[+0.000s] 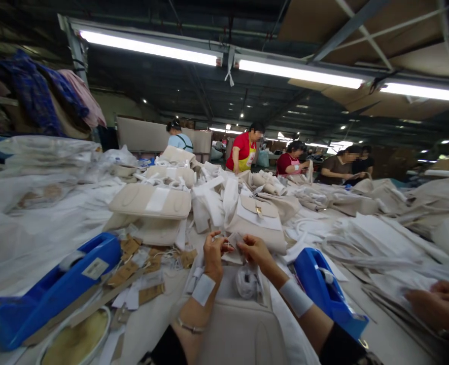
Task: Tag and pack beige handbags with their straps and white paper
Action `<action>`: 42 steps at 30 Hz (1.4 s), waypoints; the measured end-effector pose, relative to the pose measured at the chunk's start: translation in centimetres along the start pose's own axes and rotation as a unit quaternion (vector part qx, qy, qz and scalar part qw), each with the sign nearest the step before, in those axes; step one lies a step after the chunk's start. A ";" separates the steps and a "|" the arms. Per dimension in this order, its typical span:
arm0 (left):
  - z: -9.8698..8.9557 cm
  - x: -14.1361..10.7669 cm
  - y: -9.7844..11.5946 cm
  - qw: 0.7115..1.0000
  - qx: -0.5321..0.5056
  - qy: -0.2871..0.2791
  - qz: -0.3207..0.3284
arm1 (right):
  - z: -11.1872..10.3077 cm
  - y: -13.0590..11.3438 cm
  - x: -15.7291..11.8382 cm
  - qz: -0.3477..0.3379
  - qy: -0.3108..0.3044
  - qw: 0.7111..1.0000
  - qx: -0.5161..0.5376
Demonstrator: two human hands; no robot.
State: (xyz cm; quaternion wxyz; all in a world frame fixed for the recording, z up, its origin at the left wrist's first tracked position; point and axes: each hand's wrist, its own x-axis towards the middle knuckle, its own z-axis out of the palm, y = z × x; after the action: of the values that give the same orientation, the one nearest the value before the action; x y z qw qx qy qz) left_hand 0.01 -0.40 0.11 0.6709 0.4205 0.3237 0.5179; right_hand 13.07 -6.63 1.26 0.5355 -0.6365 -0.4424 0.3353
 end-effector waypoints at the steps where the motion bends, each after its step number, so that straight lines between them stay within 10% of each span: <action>1: 0.0 0.0 0.0 1.000 0.000 0.003 -0.001 | 0.1 0.1 0.2 -0.002 0.004 1.000 -0.023; 16: -0.1 0.6 -1.2 0.999 0.044 -0.009 0.017 | -1.2 -1.8 2.5 0.017 -0.092 0.967 -0.239; 26: 0.3 0.3 -0.2 0.996 0.084 -0.029 0.025 | -1.3 -2.5 1.7 -0.074 -0.047 0.921 -0.378; 35: 0.6 -1.0 -0.6 0.878 0.303 -0.120 0.350 | -0.3 -0.2 1.4 -0.104 0.024 0.971 -0.212; 42: 0.3 -0.2 0.1 0.911 0.315 -0.010 0.267 | -0.6 1.2 1.2 -0.101 0.000 0.991 -0.086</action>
State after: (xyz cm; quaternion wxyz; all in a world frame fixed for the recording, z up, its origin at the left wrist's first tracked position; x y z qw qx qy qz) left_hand 0.17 -0.62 0.37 0.3438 0.6858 0.3393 0.5444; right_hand 14.30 -5.76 0.31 0.5099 -0.6318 -0.5321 0.2402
